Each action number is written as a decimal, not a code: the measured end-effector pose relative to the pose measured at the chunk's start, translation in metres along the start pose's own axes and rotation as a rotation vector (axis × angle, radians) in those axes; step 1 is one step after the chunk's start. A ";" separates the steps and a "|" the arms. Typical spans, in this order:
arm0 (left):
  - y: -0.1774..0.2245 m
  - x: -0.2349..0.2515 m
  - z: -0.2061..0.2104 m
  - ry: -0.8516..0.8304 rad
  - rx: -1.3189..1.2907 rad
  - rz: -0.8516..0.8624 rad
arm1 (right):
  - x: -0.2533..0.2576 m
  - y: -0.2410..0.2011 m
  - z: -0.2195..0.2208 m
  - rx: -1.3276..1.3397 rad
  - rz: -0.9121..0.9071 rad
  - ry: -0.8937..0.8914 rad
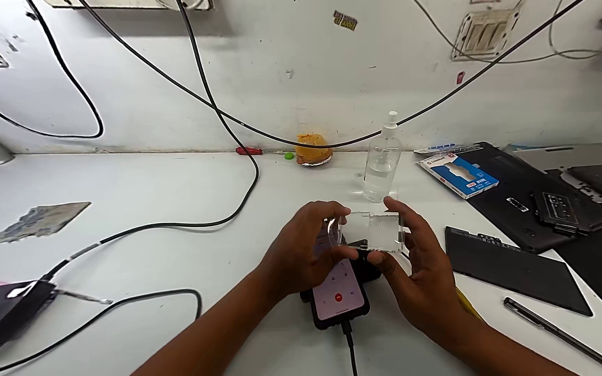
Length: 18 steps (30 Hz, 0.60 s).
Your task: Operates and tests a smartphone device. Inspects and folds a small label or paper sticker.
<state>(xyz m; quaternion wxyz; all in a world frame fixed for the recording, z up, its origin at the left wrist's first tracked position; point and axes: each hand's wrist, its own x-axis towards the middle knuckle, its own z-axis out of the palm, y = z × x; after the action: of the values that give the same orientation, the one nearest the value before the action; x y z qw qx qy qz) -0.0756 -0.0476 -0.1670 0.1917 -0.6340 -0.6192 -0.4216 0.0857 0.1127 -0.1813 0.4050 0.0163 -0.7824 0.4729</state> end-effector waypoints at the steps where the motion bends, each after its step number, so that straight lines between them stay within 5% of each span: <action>1: 0.000 0.000 -0.001 -0.016 -0.005 0.002 | 0.000 0.000 0.000 0.007 -0.022 -0.003; 18: 0.005 0.002 0.000 0.020 0.057 0.054 | -0.001 -0.001 0.002 0.215 0.101 -0.044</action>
<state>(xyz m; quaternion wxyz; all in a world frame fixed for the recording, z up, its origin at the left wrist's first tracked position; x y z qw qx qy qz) -0.0714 -0.0472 -0.1637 0.2272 -0.6405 -0.6118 -0.4047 0.0855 0.1106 -0.1814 0.3593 0.0306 -0.7356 0.5735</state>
